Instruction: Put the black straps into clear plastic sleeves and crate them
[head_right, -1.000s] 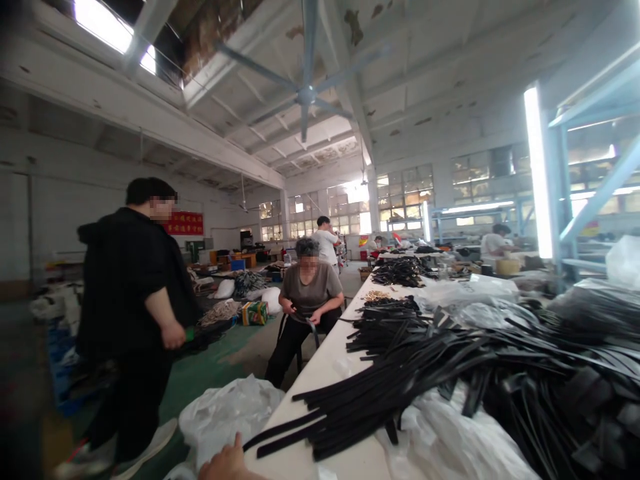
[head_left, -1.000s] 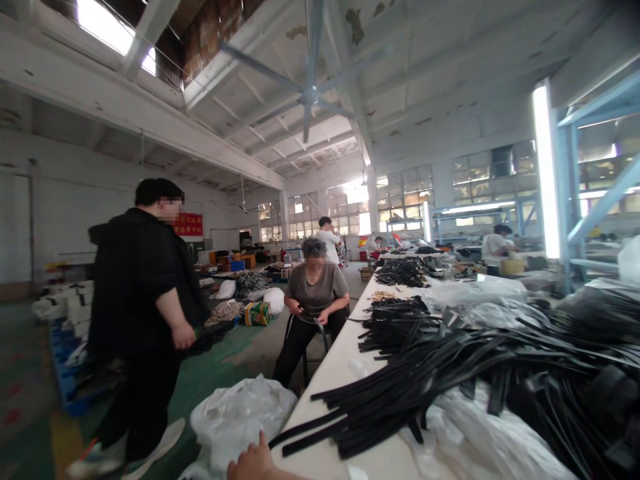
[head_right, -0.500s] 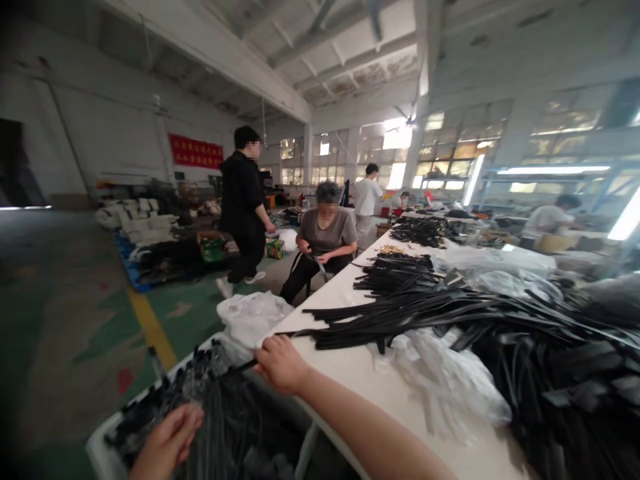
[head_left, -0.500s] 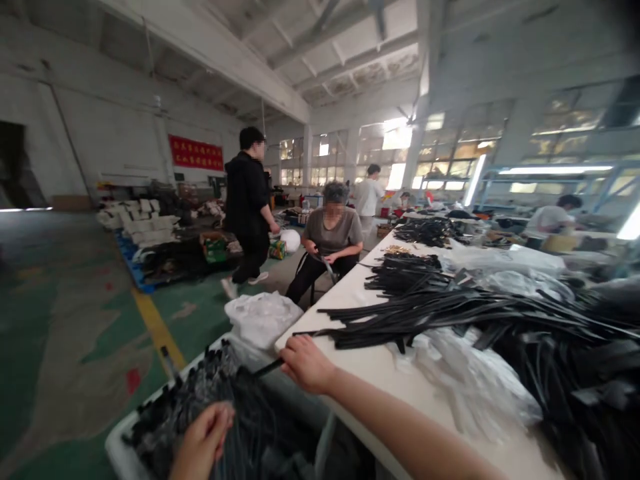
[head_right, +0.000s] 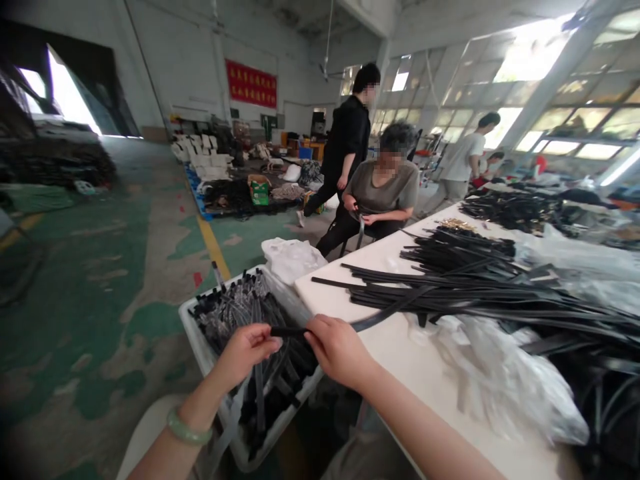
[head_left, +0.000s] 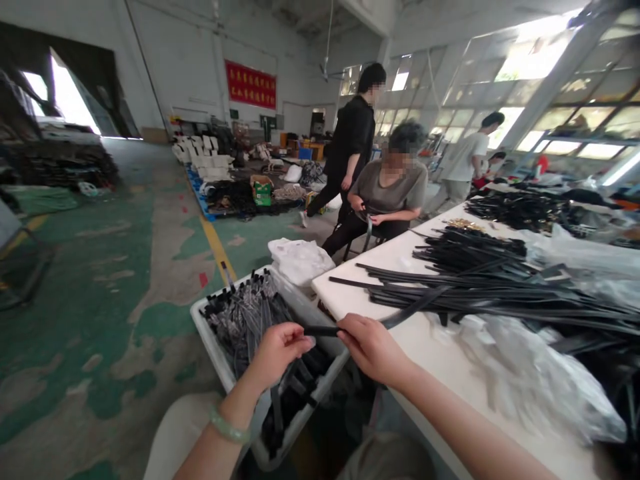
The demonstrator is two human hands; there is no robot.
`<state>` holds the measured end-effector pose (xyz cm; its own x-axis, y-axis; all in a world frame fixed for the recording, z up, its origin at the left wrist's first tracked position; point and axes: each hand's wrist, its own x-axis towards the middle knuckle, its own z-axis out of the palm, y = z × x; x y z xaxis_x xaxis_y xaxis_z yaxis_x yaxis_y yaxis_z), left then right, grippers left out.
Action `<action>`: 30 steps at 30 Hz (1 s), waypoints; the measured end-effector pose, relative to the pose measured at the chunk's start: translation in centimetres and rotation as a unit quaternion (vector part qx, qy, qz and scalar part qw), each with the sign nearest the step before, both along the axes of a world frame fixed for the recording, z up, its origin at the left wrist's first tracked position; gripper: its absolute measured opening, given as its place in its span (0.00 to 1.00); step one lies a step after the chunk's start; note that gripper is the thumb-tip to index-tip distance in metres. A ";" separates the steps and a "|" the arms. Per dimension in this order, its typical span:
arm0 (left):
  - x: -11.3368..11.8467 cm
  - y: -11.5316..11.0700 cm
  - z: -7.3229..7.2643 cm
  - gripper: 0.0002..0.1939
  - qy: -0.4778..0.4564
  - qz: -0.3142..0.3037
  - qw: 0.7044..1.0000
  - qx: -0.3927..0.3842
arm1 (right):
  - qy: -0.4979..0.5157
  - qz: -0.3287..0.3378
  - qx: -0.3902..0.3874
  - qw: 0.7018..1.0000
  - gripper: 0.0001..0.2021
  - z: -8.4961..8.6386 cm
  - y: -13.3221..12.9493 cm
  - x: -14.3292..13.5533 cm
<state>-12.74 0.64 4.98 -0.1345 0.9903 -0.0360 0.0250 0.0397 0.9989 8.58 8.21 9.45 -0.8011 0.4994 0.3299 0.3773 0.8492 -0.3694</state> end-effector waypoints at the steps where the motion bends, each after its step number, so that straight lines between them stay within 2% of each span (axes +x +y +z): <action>1: 0.1 -0.1 0.3 0.19 -0.001 -0.004 1.000 0.004 | 0.009 -0.005 -0.009 1.000 0.12 0.6 -0.3 0.2; 4: -0.2 -0.4 0.8 0.19 0.000 -0.002 1.000 0.006 | 0.018 -0.024 -0.019 0.999 0.12 1.9 -0.9 1.0; 8: -0.7 -0.6 0.7 0.19 0.010 0.000 1.000 0.002 | 0.011 -0.029 -0.014 0.999 0.11 2.5 -1.5 1.3; 12: -0.7 -0.7 0.5 0.15 0.039 0.000 0.999 0.007 | -0.022 -0.019 0.018 0.999 0.12 2.2 -2.1 0.7; 18: -0.7 -1.1 1.4 0.06 0.134 -0.003 0.990 0.052 | -0.064 -0.027 0.080 0.994 0.13 1.8 -2.3 0.3; 25: -1.2 -1.4 1.2 0.06 0.217 -0.001 0.973 0.077 | -0.048 -0.032 0.079 0.995 0.12 1.6 -2.2 0.5; 30: -1.3 -1.6 1.0 0.06 0.250 -0.011 0.965 0.079 | -0.076 -0.026 0.099 0.992 0.12 1.1 -2.1 0.5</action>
